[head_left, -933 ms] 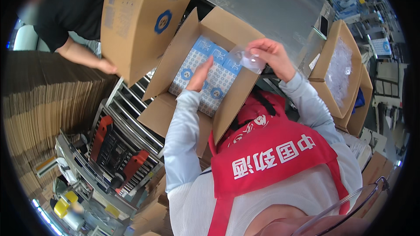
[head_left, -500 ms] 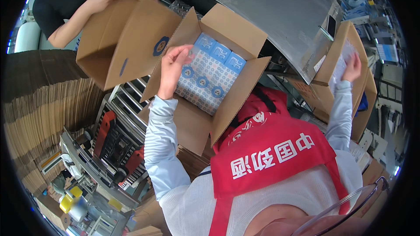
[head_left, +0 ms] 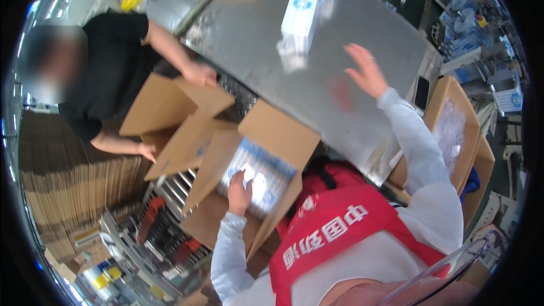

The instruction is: The person packs small blue and white boxes into larger cardboard boxes on a conveyor belt. They arrange the items, close the flaps, and move the filled boxes down the line.

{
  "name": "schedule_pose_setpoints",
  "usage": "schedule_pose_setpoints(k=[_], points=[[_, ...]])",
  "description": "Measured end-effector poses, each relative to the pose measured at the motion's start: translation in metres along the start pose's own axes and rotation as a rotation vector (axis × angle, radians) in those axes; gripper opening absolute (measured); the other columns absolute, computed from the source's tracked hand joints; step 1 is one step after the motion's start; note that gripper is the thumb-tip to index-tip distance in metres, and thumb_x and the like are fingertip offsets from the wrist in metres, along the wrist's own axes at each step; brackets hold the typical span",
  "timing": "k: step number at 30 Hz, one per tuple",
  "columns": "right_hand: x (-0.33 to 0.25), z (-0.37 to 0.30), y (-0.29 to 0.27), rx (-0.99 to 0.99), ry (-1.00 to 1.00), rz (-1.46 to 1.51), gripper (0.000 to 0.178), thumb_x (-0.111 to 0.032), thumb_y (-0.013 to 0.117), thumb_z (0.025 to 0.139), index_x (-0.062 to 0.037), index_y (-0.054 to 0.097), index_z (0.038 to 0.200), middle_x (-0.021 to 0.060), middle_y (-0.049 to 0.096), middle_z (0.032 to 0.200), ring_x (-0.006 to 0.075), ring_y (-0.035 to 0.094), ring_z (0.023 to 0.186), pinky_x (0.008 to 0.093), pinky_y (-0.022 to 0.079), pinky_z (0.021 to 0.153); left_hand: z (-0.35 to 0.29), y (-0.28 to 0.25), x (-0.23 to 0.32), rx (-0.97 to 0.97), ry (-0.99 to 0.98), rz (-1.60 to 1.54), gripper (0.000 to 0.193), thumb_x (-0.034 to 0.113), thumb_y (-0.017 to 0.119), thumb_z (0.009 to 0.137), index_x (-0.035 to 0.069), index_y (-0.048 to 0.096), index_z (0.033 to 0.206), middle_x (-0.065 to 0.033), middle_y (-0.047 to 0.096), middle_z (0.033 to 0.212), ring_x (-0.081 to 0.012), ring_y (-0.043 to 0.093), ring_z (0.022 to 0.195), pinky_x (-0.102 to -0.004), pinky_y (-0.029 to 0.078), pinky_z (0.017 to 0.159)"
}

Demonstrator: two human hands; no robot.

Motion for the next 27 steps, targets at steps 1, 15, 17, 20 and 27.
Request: schedule_pose_setpoints(k=[1,15,17,20,27], points=[[-0.015,0.048,0.012,-0.090,-0.046,0.004,0.081,-0.003,0.071,0.079,-0.0185,0.036,0.150,0.0150,0.034,0.153,0.0380,0.035,0.140,0.0492,0.034,0.112,0.018,-0.018,0.043,0.039,0.017,0.004,0.038,0.011,0.067,0.086,-0.001,0.060,0.121,-0.0206,0.061,0.121,-0.0382,0.057,0.112,-0.0432,0.046,0.099],[-0.048,0.215,0.111,-0.750,-0.709,-0.206,0.118,-0.069,0.080,0.053,-0.0229,0.034,0.151,0.0183,0.030,0.155,0.0407,0.016,0.148,0.0698,0.016,0.111,0.247,-0.001,0.283,0.444,0.138,0.051,0.091,0.042,0.074,0.083,0.007,0.028,0.153,-0.0293,0.022,0.155,-0.0526,0.021,0.140,-0.0606,0.020,0.113],[0.050,0.306,0.084,-0.223,-0.371,-0.117,0.095,-0.068,0.071,0.070,-0.0225,0.042,0.148,0.0160,0.022,0.160,0.0448,0.015,0.147,0.0700,0.019,0.110,0.276,0.013,0.289,0.446,0.003,0.155,0.093,0.048,0.072,0.082,0.011,0.026,0.154,-0.0288,0.020,0.156,-0.0570,0.019,0.138,-0.0623,0.021,0.112],[0.132,0.340,0.073,-0.326,0.270,-0.227,0.066,-0.068,0.051,0.088,-0.0316,0.049,0.143,0.0083,0.020,0.162,0.0414,0.007,0.149,0.0671,0.019,0.113,0.266,0.004,0.265,0.453,-0.125,0.268,0.085,0.041,0.066,0.083,0.017,0.027,0.155,-0.0263,0.019,0.158,-0.0609,0.017,0.137,-0.0668,0.025,0.108],[0.157,0.282,0.052,0.038,0.080,-0.185,0.035,-0.051,0.061,0.091,-0.0204,0.068,0.107,0.0139,0.031,0.156,0.0434,0.007,0.149,0.0701,0.038,0.098,0.288,0.007,0.297,0.434,-0.036,0.327,0.075,0.036,0.058,0.088,0.018,0.028,0.155,-0.0208,0.018,0.160,-0.0629,0.017,0.136,-0.0670,0.024,0.109]])
Point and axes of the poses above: each hand's wrist, its own z-axis towards the middle knuckle, its own y-axis out of the palm, x = y × z, the point moved 9 cm from there along z, towards the middle knuckle
